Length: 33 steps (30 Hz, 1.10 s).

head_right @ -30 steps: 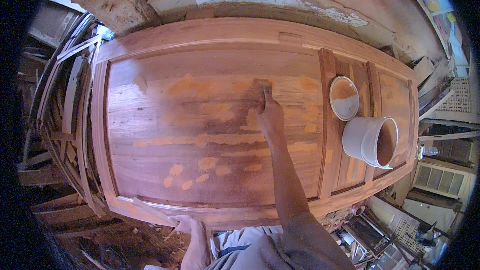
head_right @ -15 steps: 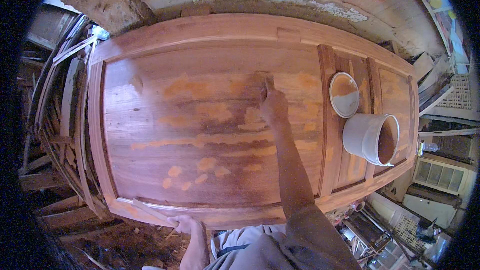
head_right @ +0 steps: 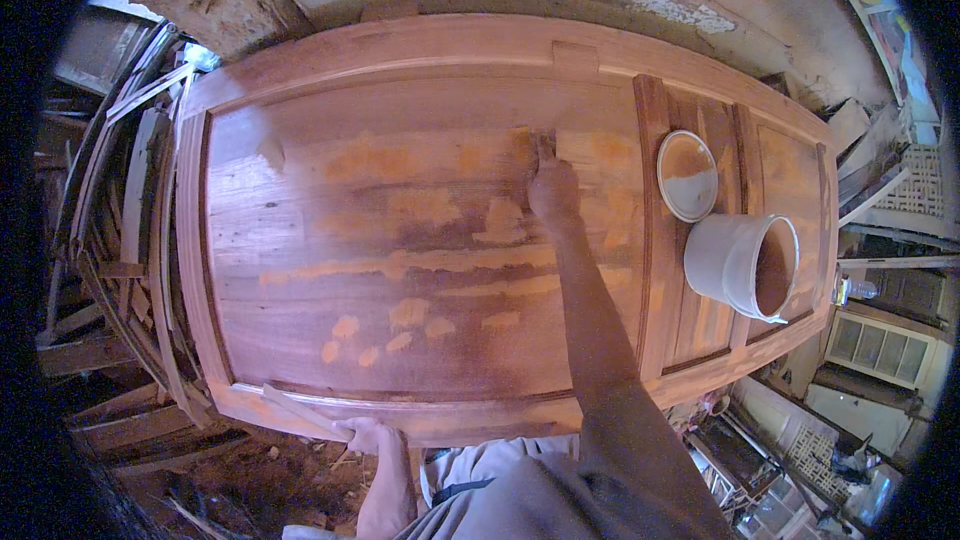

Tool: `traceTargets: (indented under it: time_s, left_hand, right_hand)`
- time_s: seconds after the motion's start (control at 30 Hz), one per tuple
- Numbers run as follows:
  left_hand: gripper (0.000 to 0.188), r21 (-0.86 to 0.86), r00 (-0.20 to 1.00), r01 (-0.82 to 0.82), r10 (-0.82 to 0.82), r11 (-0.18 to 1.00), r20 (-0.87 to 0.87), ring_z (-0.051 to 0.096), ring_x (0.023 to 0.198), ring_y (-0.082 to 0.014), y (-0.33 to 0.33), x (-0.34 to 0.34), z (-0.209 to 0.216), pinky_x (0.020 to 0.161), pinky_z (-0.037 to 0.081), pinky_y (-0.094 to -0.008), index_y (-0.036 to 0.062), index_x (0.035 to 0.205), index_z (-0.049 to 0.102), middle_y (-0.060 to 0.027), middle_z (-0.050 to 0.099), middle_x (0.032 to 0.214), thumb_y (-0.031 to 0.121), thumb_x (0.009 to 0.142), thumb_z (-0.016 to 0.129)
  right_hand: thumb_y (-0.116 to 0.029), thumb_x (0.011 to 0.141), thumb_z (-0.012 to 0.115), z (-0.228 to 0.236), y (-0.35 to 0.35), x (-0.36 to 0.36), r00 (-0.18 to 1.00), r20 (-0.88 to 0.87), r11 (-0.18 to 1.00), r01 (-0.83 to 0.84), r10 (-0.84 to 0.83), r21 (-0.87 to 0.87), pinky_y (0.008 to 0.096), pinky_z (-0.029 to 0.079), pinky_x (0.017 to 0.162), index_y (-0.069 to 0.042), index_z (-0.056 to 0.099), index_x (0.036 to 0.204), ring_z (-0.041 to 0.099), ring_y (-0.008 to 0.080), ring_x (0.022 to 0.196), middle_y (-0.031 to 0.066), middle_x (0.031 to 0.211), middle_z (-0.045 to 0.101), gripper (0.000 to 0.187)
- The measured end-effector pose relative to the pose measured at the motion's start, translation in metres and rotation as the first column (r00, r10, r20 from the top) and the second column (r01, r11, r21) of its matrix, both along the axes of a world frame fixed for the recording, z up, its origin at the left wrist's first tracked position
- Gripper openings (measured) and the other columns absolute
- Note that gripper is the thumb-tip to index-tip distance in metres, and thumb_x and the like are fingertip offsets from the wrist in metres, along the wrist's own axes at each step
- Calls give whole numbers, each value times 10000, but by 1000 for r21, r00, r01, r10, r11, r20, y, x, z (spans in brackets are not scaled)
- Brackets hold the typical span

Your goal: The person applies a brown paste from a bucket to a wooden door surface using a putty knife, spreading it over various sections of the wood.

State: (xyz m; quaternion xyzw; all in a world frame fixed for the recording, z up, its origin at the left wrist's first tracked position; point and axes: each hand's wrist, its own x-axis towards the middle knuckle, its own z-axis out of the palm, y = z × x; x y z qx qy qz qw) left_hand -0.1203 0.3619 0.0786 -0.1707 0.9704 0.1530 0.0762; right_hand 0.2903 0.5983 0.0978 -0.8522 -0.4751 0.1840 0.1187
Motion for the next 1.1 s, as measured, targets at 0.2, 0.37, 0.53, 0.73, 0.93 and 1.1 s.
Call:
traceTargets:
  time_s: [0.2,0.37,0.53,0.73,0.93,1.1]
  left_hand:
    - [817,-59,999,-35,35,998,8,637,976,-476,5,0,8,803,543,-540,-77,1178,506,-350,618,1081,688,919,382]
    - [814,-8,998,9,-9,1000,-60,638,967,-476,-13,-11,-17,792,544,-526,-80,1165,518,-349,623,1057,686,912,410]
    - [824,-90,998,-9,3,996,-68,640,960,-476,2,1,-1,786,538,-528,-70,1178,518,-346,625,1052,700,910,394]
    - [859,-78,1000,13,-15,997,-19,641,964,-467,-3,-6,3,782,534,-531,-69,1208,499,-327,626,1074,722,904,363]
    - [855,-30,999,19,-18,999,27,637,960,-479,-3,-5,3,772,535,-537,-78,1229,473,-331,625,1070,708,914,358]
    - [833,-42,1000,8,-9,999,-17,640,946,-480,0,1,5,762,536,-541,-71,1197,498,-338,627,1047,701,918,358]
  right_hand:
    - [-157,875,577,16,-11,7,998,-18,993,-69,67,-100,507,535,776,-77,534,1316,663,419,852,249,894,670,450]
    - [-217,962,472,16,12,-20,980,-167,989,-91,110,114,514,516,705,-80,535,1337,647,434,783,295,875,643,404]
    - [-188,974,447,-22,8,-54,999,-11,999,-35,36,28,517,516,666,-62,503,1358,635,442,719,276,803,636,408]
    - [-173,983,435,-16,1,-42,978,-61,978,-196,201,72,491,540,596,-34,434,1398,651,420,673,242,816,659,437]
    - [-189,987,439,-17,22,-70,994,-113,996,-12,1,-92,490,546,641,-26,432,1398,673,404,716,248,818,667,442]
    - [-210,993,453,0,14,-54,972,-38,960,-235,232,-151,481,537,662,-53,495,1366,685,363,714,243,848,671,407]
